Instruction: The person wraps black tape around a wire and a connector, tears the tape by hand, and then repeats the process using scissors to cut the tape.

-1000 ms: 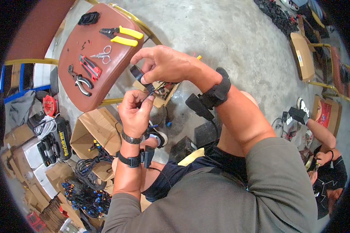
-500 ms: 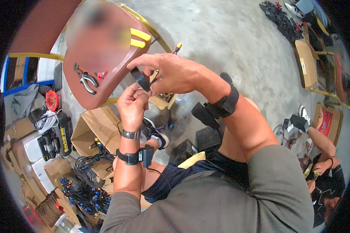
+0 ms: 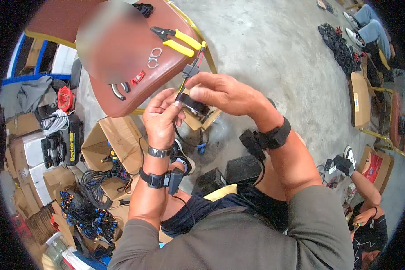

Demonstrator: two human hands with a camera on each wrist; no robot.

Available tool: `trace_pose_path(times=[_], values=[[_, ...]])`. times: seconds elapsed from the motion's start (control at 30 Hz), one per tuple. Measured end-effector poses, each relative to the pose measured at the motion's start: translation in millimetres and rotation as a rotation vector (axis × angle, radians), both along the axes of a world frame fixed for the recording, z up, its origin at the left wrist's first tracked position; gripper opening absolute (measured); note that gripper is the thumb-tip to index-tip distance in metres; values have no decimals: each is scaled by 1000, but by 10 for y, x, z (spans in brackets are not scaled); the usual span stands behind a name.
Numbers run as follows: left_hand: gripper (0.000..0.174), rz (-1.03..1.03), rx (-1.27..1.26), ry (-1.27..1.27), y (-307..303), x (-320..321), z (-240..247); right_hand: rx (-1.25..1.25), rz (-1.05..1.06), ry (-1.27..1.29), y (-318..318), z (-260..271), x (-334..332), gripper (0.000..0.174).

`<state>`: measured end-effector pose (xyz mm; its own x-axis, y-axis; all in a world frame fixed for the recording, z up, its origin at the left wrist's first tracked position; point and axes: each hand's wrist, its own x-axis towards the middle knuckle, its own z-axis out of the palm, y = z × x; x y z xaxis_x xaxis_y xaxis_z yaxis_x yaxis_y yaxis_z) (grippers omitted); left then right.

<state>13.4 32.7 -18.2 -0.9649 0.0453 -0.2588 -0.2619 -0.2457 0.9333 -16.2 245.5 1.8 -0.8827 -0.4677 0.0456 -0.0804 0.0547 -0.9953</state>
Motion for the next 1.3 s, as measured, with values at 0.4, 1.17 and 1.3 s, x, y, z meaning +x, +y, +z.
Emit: trace_pose_path(times=[0.4,1.17,1.3], values=[[37,1,-53,118,112,104,31,56,38,-257,-207,-207,11,32],[39,-32,-140,149,38,106,121,264,-109,-70,-250,-69,38,27],[39,-54,-232,207,63,113,33,221,-94,-73,-245,-214,33,28]])
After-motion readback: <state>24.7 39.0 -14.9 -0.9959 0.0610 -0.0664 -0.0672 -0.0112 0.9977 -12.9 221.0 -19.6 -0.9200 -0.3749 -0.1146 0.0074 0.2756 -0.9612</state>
